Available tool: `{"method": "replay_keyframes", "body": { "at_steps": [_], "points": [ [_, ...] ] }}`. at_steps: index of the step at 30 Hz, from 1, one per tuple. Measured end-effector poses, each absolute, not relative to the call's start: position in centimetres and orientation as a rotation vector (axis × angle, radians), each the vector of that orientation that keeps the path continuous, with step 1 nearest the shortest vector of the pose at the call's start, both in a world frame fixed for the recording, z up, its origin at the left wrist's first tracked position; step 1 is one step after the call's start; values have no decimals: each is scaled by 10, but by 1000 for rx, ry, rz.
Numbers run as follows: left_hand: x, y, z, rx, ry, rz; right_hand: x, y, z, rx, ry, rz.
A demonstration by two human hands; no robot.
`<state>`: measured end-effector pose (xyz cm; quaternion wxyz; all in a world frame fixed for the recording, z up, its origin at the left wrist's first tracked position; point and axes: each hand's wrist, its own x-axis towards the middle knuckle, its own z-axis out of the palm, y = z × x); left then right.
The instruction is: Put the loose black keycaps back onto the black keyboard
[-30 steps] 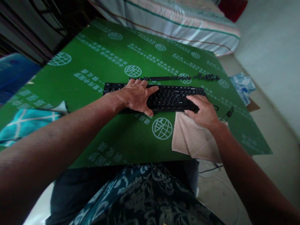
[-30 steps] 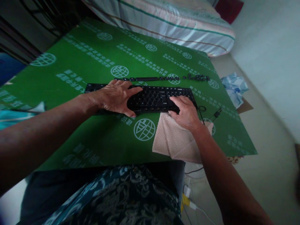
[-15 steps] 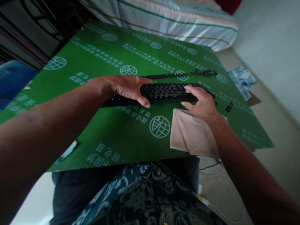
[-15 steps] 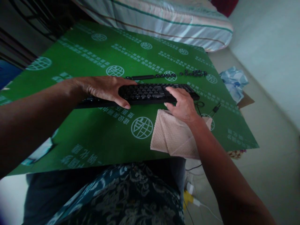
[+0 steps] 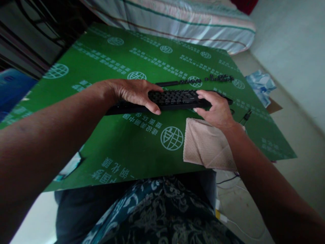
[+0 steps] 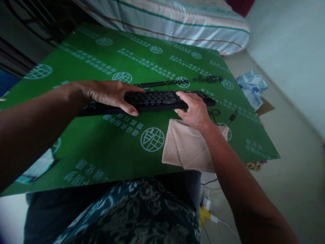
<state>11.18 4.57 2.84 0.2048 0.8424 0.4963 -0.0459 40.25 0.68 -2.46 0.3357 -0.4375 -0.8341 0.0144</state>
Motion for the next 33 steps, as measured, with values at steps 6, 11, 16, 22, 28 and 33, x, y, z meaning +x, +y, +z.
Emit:
{"method": "replay_keyframes", "body": {
  "at_steps": [6, 11, 16, 22, 28, 33],
  "points": [
    [114, 46, 34, 2309, 1389, -156, 401, 9, -21, -1155, -2180, 54],
    [111, 46, 34, 2337, 1367, -162, 400, 10, -22, -1146, -2160, 62],
    [109, 46, 36, 2323, 1363, -170, 397, 11, -24, -1101, -2134, 73],
    [114, 44, 46, 2186, 1367, -293, 394, 11, -25, -1061, -2121, 102],
    [113, 45, 46, 2168, 1392, -290, 394, 12, -25, -1057, -2109, 116],
    [112, 43, 46, 2168, 1398, -274, 393, 11, -24, -1054, -2109, 142]
  ]
}}
